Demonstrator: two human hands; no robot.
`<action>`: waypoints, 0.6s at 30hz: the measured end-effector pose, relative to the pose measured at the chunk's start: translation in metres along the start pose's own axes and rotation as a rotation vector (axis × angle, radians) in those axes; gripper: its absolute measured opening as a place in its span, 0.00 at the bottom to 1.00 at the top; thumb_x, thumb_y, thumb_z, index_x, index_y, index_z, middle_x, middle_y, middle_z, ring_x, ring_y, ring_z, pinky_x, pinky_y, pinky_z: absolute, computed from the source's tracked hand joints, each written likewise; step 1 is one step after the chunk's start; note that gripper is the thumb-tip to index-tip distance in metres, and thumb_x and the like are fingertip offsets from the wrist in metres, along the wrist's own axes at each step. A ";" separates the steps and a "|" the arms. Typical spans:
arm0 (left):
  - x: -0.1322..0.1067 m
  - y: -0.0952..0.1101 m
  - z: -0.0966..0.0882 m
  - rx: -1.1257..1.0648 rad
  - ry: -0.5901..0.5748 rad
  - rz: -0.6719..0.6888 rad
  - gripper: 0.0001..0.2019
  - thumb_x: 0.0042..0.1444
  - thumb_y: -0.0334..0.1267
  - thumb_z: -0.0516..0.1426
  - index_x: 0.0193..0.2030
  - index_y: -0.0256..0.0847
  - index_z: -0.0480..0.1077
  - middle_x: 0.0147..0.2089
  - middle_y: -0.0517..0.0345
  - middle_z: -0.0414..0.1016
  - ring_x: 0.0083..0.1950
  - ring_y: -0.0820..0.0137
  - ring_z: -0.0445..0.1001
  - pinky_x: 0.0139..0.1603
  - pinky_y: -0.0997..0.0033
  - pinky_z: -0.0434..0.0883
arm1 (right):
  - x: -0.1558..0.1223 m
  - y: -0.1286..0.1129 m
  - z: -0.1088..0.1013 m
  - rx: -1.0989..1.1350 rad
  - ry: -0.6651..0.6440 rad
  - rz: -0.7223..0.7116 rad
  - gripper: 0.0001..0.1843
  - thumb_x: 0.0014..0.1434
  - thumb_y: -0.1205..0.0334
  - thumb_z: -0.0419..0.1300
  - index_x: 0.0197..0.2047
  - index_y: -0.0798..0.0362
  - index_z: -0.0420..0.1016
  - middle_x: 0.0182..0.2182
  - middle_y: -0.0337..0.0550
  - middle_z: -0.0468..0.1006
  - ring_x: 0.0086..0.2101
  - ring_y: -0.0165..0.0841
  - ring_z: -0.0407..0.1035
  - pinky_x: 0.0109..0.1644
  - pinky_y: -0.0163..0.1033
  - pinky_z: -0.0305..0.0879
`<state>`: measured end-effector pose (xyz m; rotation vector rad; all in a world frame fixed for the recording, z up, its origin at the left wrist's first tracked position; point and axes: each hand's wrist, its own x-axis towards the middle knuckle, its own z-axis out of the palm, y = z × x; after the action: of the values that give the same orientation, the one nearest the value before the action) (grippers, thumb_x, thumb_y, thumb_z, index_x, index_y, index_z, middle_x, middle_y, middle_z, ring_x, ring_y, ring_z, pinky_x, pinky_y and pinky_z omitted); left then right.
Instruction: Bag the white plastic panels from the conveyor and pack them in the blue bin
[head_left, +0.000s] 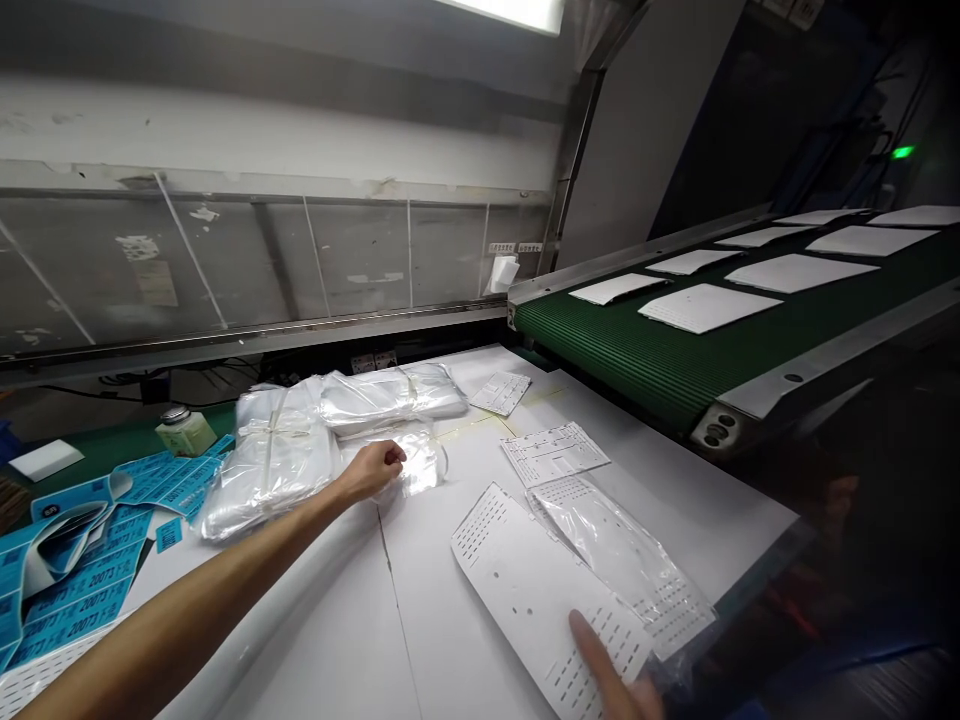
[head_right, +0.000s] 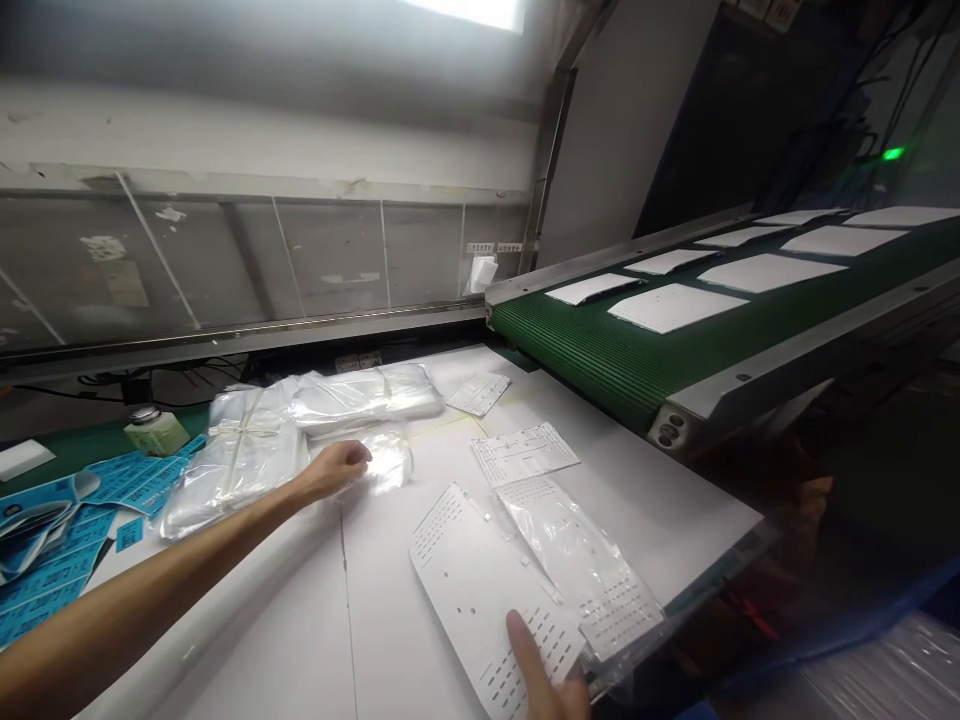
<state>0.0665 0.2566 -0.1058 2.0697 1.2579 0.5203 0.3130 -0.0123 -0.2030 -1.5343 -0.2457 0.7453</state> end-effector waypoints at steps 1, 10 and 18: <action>0.002 0.000 -0.003 -0.067 -0.015 -0.023 0.09 0.52 0.39 0.53 0.37 0.36 0.69 0.32 0.54 0.73 0.33 0.67 0.72 0.32 0.69 0.69 | -0.002 -0.005 0.004 -0.017 -0.009 -0.022 0.38 0.44 0.53 0.68 0.59 0.49 0.64 0.41 0.42 0.80 0.53 0.48 0.66 0.53 0.51 0.70; -0.006 -0.003 -0.033 -0.490 -0.126 -0.080 0.16 0.51 0.46 0.58 0.37 0.33 0.74 0.36 0.50 0.75 0.39 0.66 0.74 0.42 0.64 0.73 | -0.033 -0.078 0.109 -0.044 -0.226 -0.188 0.32 0.51 0.49 0.63 0.56 0.54 0.64 0.47 0.49 0.76 0.49 0.44 0.69 0.49 0.46 0.69; -0.011 0.015 -0.045 -0.582 -0.028 -0.057 0.11 0.46 0.40 0.63 0.33 0.32 0.75 0.33 0.52 0.75 0.36 0.68 0.73 0.41 0.63 0.74 | -0.030 -0.085 0.218 -0.088 -0.258 -0.402 0.23 0.55 0.49 0.58 0.50 0.52 0.63 0.46 0.50 0.74 0.47 0.42 0.69 0.50 0.44 0.64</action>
<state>0.0429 0.2569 -0.0635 1.5425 0.9944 0.7281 0.1865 0.1573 -0.0995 -1.4080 -0.7639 0.6138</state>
